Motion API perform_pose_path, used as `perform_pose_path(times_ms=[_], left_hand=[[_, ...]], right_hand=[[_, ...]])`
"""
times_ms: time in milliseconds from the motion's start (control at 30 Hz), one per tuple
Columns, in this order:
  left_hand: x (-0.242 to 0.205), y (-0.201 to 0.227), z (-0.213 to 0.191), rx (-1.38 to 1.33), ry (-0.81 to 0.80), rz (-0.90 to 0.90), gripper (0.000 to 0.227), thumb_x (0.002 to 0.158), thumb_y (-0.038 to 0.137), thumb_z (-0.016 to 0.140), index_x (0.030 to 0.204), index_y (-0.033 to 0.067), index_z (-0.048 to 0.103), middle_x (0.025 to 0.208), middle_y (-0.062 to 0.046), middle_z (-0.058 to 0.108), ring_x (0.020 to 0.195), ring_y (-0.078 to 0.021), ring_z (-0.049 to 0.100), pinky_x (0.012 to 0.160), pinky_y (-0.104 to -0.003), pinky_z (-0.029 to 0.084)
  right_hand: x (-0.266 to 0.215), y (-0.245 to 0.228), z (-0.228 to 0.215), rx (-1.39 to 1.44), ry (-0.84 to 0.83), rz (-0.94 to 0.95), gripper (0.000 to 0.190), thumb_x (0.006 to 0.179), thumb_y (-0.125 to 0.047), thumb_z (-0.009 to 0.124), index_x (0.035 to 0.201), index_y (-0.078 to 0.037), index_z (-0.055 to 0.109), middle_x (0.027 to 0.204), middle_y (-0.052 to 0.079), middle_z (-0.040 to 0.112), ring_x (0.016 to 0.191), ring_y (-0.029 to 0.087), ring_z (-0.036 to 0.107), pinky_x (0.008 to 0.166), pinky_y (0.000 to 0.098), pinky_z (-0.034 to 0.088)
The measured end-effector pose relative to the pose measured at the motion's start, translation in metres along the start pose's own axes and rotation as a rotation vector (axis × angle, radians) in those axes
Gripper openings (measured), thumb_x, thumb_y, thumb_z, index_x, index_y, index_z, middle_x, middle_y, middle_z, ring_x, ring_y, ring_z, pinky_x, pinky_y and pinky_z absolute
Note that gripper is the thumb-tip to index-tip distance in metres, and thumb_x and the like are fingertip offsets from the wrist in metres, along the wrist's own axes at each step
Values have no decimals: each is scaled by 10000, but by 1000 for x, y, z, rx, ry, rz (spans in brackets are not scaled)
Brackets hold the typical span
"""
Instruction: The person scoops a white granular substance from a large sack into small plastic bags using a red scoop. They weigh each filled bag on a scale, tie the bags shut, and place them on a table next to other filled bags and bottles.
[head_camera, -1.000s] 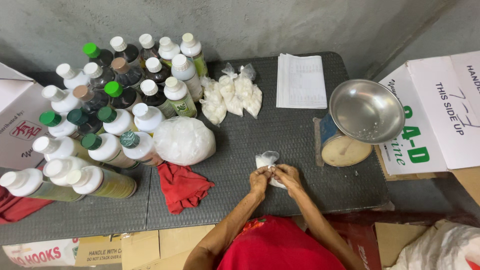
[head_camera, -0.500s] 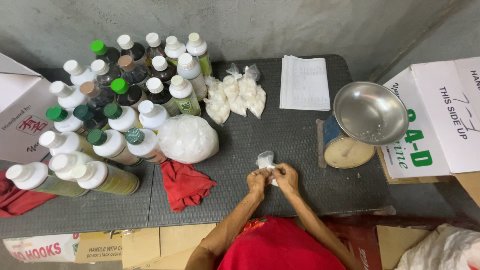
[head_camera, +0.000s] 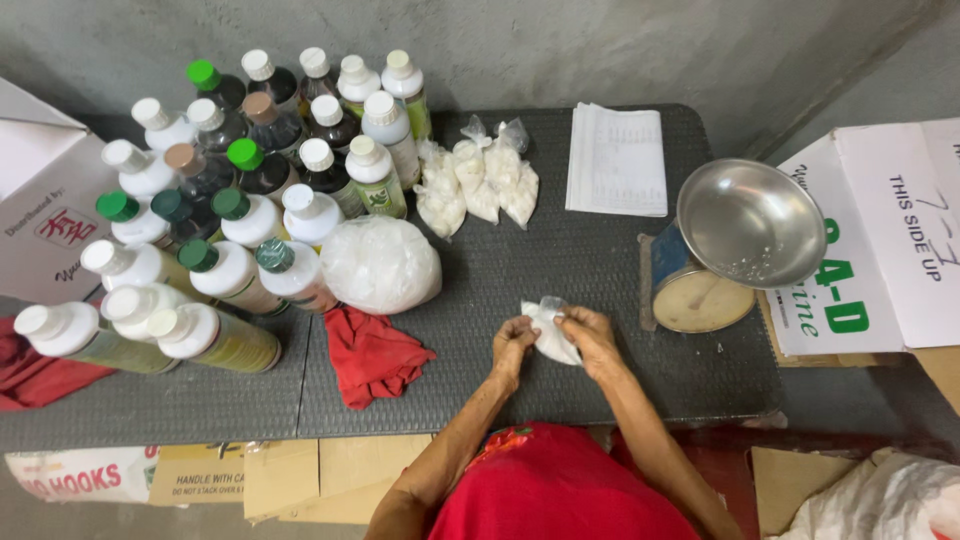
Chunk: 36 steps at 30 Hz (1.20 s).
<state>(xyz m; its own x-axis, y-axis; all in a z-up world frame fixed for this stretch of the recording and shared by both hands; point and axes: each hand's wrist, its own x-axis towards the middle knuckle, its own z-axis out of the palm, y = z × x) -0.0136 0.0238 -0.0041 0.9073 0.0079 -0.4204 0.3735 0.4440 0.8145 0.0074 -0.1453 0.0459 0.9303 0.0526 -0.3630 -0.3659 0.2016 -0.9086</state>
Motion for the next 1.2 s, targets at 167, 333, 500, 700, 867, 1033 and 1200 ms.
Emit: perform_pose_path(times_ms=[167,333,500,700,867,1033,1200], left_hand=[[-17,41,-7,-89,-213,-15,898,823,295,766,1572,141,296,1532,-76,422,1420,-267,411,1139,-414,365],[-37,94,23,-374,-614,77,1022,834,438,813,1619,141,231,1604,-99,386,1492,-268,362,1218,-457,317],[-34,114,45,-810,-723,11,802,922,331,809,1550,52,395,1467,-138,544,1334,-276,552,1151,-455,460],[-32,113,48,-476,-205,191,501,831,-10,773,1275,19,542,1126,-120,682,998,-234,705,868,-383,619],[-22,112,38,-37,86,410,471,774,-103,772,1186,12,577,1018,-111,700,891,-195,703,783,-330,606],[2,99,11,-140,176,135,361,847,-23,745,1176,-4,596,1037,-138,709,907,-245,696,783,-370,608],[24,85,-13,-496,70,-239,296,875,46,607,1171,35,609,1082,-130,713,997,-294,706,811,-473,603]], right_hand=[[-27,-77,15,159,-100,-9,143,904,-36,710,1043,-2,716,885,44,707,746,114,608,715,247,504],[-65,-156,31,358,-281,-49,144,918,-29,667,1052,-19,719,1055,75,717,999,178,634,902,401,501],[-76,-174,43,535,-369,-88,105,924,-47,665,1007,-42,728,1113,80,726,1073,222,638,927,455,495],[-56,-139,25,326,-123,-65,81,943,-51,662,995,-69,723,1053,69,718,1009,202,648,927,431,505],[-34,-104,22,286,-104,73,44,922,-67,677,956,-74,705,959,53,707,934,187,658,888,437,525],[-3,-88,33,208,-143,171,48,909,-74,702,956,-76,694,927,38,695,913,158,651,903,399,525],[39,-71,52,158,-183,218,70,892,-69,714,958,-55,692,914,55,690,895,166,654,898,368,541]])
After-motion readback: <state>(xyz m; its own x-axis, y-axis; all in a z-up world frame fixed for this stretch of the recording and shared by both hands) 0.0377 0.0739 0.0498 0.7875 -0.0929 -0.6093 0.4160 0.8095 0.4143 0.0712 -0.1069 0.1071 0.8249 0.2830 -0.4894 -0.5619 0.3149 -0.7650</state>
